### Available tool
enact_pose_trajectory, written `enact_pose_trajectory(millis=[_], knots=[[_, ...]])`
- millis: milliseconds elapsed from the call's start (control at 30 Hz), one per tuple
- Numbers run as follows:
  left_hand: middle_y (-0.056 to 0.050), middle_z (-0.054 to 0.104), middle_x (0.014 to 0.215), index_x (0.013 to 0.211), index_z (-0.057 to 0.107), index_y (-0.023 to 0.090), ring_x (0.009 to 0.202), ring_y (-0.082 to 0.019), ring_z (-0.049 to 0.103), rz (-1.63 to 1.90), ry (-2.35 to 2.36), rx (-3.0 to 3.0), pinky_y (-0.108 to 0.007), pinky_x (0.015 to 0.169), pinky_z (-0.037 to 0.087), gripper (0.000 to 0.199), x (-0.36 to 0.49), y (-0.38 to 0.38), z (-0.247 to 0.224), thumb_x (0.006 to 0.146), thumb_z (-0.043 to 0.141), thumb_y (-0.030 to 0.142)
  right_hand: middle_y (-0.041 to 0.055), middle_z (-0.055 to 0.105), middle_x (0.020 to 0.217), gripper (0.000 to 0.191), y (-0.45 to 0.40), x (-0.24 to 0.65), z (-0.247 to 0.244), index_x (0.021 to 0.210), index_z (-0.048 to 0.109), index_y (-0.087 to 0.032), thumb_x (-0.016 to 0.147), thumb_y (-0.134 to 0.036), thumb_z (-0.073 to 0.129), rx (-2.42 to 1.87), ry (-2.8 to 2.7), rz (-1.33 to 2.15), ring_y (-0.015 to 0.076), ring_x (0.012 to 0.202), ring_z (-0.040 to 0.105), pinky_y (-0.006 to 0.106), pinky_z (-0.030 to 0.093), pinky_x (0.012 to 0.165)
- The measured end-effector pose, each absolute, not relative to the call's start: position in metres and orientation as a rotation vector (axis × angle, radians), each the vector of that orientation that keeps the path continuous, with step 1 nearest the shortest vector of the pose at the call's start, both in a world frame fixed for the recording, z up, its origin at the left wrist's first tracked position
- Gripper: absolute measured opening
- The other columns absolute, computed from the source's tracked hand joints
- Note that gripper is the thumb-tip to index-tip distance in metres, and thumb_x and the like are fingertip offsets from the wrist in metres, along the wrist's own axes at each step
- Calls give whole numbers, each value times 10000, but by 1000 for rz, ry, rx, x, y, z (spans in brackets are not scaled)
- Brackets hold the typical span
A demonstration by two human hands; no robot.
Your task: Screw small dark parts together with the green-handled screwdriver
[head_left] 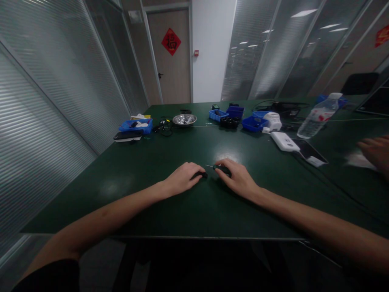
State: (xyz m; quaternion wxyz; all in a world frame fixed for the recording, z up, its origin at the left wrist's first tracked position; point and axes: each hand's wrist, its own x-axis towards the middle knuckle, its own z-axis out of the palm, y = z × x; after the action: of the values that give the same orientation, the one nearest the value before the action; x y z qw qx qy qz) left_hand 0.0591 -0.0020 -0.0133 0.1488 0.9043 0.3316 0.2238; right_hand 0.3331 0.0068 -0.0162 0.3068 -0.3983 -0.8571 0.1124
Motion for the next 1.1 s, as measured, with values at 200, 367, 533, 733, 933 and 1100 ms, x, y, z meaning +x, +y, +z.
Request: enact_pose_trajectory(millis=[200, 367, 533, 733, 933, 1100], knots=[[-88, 676, 1197, 1246, 649, 186, 1113, -223, 632, 733, 985, 2527, -399, 989, 521, 247, 50, 1, -14, 1006, 591, 185, 96, 693, 1111, 227, 5, 334, -15, 1180, 625, -211, 1038, -366, 539, -1055, -2284, 330, 241, 964, 674, 396, 547, 824], [-80, 658, 1210, 1257, 644, 194, 1088, -207, 639, 790, 958, 2453, -366, 955, 538, 282, 50, 2, -14, 980, 615, 148, 96, 699, 1101, 224, 6, 335, -15, 1180, 631, -209, 1028, -353, 554, -1054, -2278, 325, 235, 938, 680, 396, 545, 838], [-83, 638, 1237, 1237, 679, 204, 1138, -217, 616, 818, 928, 2490, -392, 996, 527, 274, 48, 3, -15, 983, 605, 131, 98, 703, 1106, 233, 8, 338, -17, 1187, 638, -217, 1029, -364, 551, -1064, -2270, 320, 242, 952, 678, 398, 546, 831], [-77, 635, 1252, 1251, 702, 223, 1156, -218, 608, 832, 958, 2515, -412, 1019, 525, 291, 49, 2, -17, 998, 585, 142, 97, 699, 1106, 238, 9, 338, -18, 1193, 638, -220, 1031, -369, 548, -1043, -2289, 322, 235, 938, 673, 395, 546, 822], [-76, 648, 1250, 1254, 710, 227, 1083, -205, 648, 819, 1098, 2435, -369, 927, 564, 299, 23, 26, -21, 989, 583, 170, 92, 700, 1114, 231, 7, 338, -14, 1186, 640, -216, 1035, -364, 547, -1042, -2294, 343, 231, 936, 675, 393, 545, 816], [-96, 688, 1208, 1168, 759, 175, 972, -220, 668, 845, 1606, 2372, -369, 897, 562, 293, -57, 82, -28, 926, 596, 194, 89, 697, 1124, 228, 6, 339, -13, 1192, 631, -214, 1038, -360, 548, -1030, -2311, 358, 229, 946, 674, 395, 543, 821]])
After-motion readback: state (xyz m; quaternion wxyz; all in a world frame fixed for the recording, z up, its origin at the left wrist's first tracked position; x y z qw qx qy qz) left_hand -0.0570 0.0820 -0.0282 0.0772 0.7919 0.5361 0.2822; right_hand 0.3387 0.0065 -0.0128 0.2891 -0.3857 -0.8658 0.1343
